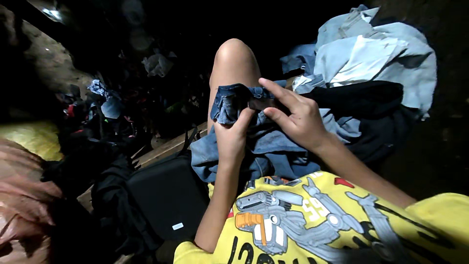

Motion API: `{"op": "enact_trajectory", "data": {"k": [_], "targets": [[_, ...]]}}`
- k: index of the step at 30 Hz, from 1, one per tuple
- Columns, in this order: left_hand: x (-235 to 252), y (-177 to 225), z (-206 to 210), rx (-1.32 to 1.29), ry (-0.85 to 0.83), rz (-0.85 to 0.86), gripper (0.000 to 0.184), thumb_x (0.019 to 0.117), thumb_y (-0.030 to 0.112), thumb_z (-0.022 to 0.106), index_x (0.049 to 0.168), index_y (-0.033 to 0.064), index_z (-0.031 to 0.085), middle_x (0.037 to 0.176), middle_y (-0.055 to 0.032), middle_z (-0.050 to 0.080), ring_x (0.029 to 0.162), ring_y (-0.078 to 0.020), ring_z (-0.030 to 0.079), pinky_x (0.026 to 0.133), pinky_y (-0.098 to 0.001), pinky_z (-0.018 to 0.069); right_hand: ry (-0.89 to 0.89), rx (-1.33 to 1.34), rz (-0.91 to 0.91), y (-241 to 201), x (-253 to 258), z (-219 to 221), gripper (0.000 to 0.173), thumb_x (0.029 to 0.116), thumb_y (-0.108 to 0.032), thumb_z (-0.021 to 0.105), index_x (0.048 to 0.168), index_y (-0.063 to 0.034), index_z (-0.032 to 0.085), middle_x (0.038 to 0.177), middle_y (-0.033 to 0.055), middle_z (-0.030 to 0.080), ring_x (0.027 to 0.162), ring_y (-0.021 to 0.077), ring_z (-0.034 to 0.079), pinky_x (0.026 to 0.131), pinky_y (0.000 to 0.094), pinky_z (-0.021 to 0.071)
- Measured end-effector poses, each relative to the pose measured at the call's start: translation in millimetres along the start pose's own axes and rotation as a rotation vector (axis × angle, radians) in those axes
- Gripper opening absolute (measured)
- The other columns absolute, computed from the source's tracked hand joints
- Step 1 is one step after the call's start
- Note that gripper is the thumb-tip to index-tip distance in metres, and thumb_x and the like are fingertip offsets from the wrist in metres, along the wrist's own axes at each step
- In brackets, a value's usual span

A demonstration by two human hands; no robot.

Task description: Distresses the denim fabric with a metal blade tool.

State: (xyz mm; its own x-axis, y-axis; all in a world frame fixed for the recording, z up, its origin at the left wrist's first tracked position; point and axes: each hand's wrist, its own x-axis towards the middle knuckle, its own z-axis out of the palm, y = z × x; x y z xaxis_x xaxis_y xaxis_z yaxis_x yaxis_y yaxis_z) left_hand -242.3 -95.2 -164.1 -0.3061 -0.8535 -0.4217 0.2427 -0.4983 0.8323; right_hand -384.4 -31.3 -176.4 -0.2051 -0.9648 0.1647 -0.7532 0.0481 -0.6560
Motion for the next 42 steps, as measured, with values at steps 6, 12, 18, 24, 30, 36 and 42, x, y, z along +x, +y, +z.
{"op": "enact_trajectory", "data": {"k": [6, 12, 18, 24, 30, 36, 42], "targets": [[-2, -3, -1, 0.041, 0.0, 0.041, 0.031, 0.0854, -0.003, 0.07, 0.113, 0.0111, 0.065, 0.095, 0.0037, 0.073, 0.086, -0.0045, 0.07, 0.078, -0.0258, 0.0609, -0.07, 0.112, 0.007, 0, 2, -4, 0.053, 0.1053, -0.039, 0.052, 0.148, -0.0088, 0.054, 0.115, 0.0136, 0.072, 0.092, 0.023, 0.07, 0.076, 0.0409, 0.0568], [-4, -9, -1, 0.058, 0.008, 0.077, 0.032, 0.0852, -0.004, 0.067, 0.113, 0.0111, 0.063, 0.094, 0.0056, 0.072, 0.086, -0.0034, 0.07, 0.079, -0.0253, 0.0608, -0.078, 0.225, 0.068, -7, 8, 2, 0.055, 0.1049, -0.038, 0.054, 0.151, -0.0078, 0.05, 0.124, 0.012, 0.07, 0.099, 0.018, 0.07, 0.083, 0.0357, 0.0575], [-2, -12, -3, 0.069, -0.002, 0.093, 0.032, 0.0839, -0.005, 0.069, 0.111, 0.0108, 0.065, 0.092, 0.0054, 0.073, 0.085, -0.0032, 0.07, 0.078, -0.0255, 0.061, -0.066, 0.211, 0.109, -2, 2, 3, 0.055, 0.1042, -0.038, 0.054, 0.149, -0.006, 0.052, 0.122, 0.0128, 0.071, 0.097, 0.0176, 0.071, 0.083, 0.0367, 0.0577], [0, -6, -4, 0.085, 0.036, 0.048, 0.032, 0.0877, -0.001, 0.07, 0.117, 0.0091, 0.062, 0.096, 0.004, 0.073, 0.089, -0.0047, 0.07, 0.081, -0.0273, 0.0608, -0.125, 0.222, 0.133, 6, -4, -2, 0.053, 0.105, -0.04, 0.052, 0.148, -0.0094, 0.054, 0.124, 0.0111, 0.071, 0.097, 0.018, 0.071, 0.084, 0.0392, 0.0572], [2, 7, 1, 0.089, 0.081, -0.03, 0.028, 0.0909, 0.001, 0.07, 0.116, 0.0102, 0.062, 0.093, 0.0036, 0.073, 0.083, -0.0048, 0.071, 0.076, -0.0258, 0.0614, -0.197, 0.432, 0.211, 22, 4, -41, 0.079, 0.0906, -0.06, 0.065, 0.146, -0.0052, 0.051, 0.069, -0.0112, 0.049, 0.054, -0.0054, 0.041, 0.049, 0.0117, 0.0369], [-4, -3, 6, 0.173, 0.058, 0.086, 0.023, 0.0915, 0.003, 0.069, 0.112, 0.0123, 0.064, 0.091, 0.0079, 0.071, 0.081, -0.0002, 0.069, 0.074, -0.0219, 0.0601, 0.065, 0.255, -0.127, 3, 39, -14, 0.032, 0.0865, -0.029, 0.077, 0.096, 0.0007, 0.073, 0.084, 0.0061, 0.063, 0.071, 0.0005, 0.051, 0.063, 0.0128, 0.0414], [-6, -4, 4, 0.235, 0.048, 0.132, 0.018, 0.0959, 0.008, 0.067, 0.113, 0.0104, 0.066, 0.096, 0.0076, 0.071, 0.089, 0.0001, 0.068, 0.082, -0.0227, 0.0587, -0.08, 0.389, -0.03, 1, 51, -18, 0.012, 0.0936, -0.011, 0.063, 0.09, -0.0019, 0.07, 0.083, 0.0005, 0.063, 0.068, -0.0034, 0.052, 0.061, 0.0118, 0.0429]]}}
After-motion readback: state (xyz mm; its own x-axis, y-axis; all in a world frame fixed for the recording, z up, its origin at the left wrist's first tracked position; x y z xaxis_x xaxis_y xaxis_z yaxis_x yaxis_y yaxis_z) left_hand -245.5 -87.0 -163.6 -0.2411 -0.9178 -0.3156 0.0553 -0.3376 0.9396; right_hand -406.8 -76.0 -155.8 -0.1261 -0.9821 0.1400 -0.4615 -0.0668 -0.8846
